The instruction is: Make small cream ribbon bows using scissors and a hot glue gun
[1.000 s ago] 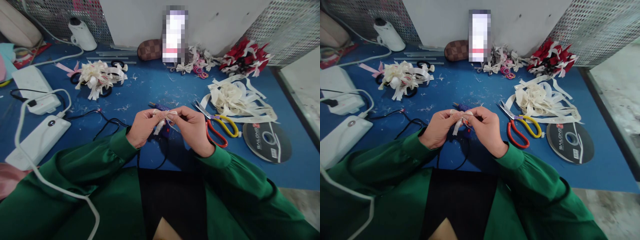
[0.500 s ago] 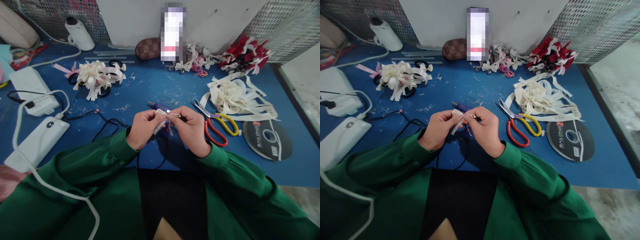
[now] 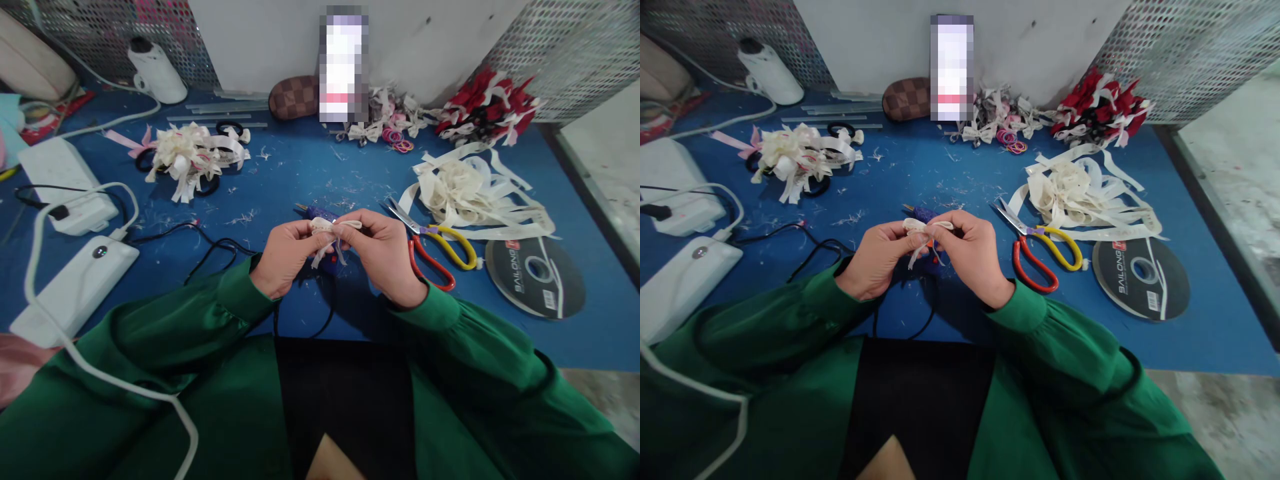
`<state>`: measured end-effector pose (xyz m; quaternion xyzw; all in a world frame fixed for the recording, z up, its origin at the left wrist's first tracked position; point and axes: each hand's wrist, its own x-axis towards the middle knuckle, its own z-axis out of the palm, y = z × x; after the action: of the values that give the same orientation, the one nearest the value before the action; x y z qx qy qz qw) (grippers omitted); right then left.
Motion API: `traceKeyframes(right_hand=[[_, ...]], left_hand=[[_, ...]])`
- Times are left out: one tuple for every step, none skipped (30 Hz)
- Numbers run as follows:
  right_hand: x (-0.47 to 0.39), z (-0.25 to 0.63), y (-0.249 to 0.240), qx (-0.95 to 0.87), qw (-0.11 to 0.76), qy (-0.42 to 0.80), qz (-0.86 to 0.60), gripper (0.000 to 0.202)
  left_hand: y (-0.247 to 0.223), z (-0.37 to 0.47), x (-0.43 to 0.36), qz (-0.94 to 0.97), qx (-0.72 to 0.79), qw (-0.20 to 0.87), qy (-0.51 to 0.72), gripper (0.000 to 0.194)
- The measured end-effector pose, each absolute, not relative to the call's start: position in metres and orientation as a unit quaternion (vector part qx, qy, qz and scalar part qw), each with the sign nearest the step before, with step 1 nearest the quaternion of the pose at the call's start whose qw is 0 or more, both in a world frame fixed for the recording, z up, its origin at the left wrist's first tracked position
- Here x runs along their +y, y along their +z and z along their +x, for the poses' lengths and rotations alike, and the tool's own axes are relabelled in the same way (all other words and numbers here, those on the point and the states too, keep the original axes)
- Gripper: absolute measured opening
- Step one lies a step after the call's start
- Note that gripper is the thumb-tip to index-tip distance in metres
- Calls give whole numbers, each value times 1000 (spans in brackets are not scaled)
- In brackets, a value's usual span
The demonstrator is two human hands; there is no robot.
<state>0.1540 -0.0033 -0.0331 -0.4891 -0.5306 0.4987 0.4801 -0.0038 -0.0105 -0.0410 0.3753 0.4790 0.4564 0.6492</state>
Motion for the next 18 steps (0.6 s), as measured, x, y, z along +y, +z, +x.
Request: traceKeyframes(right_hand=[[-3,154,-34,-527,487,498,-487,4],[-3,154,-35,-522,495,499,-484,4],[-3,154,-36,-516,502,502,-479,4],[-3,154,-37,-510,507,507,-475,4],[-3,153,-37,-506,509,513,-471,4],[-3,153,-37,-504,508,519,-468,4],[-3,153,-37,-502,506,524,-466,4],[-3,152,-37,-502,503,528,-465,4],[-3,152,-36,-502,501,531,-464,4],[-3,152,-35,-501,500,534,-463,4],[-3,152,-35,-500,500,536,-461,4],[-3,152,-34,-499,501,538,-460,4],[-3,152,-34,-497,502,539,-458,4],[-4,152,-34,-493,504,542,-457,5],[-4,152,-35,-488,506,546,-455,7],[-4,152,-35,-482,506,553,-453,8],[-4,151,-35,-474,506,561,-451,11],[-5,151,-36,-467,505,570,-449,13]], left_hand=[[-41,-4,-11,376,473,656,453,21],[-40,-3,-11,374,465,665,448,23],[-40,-3,-12,375,457,676,441,23],[-39,-2,-12,377,450,684,433,23],[-39,-2,-12,379,445,691,425,23],[-38,-1,-13,380,441,697,419,23],[-38,-1,-13,379,439,702,415,23],[-38,-1,-13,376,437,706,412,23],[-39,-1,-13,372,435,709,412,23],[-39,-1,-13,369,432,711,414,24],[-40,-1,-13,369,430,712,416,24],[-41,-2,-13,371,429,710,417,25],[-41,-2,-13,379,430,707,415,25],[-41,-3,-13,391,430,702,411,25],[-41,-3,-12,406,431,697,404,25],[-41,-3,-12,424,431,692,394,24],[-40,-3,-12,445,427,688,382,25],[-39,-3,-13,467,421,684,371,25]])
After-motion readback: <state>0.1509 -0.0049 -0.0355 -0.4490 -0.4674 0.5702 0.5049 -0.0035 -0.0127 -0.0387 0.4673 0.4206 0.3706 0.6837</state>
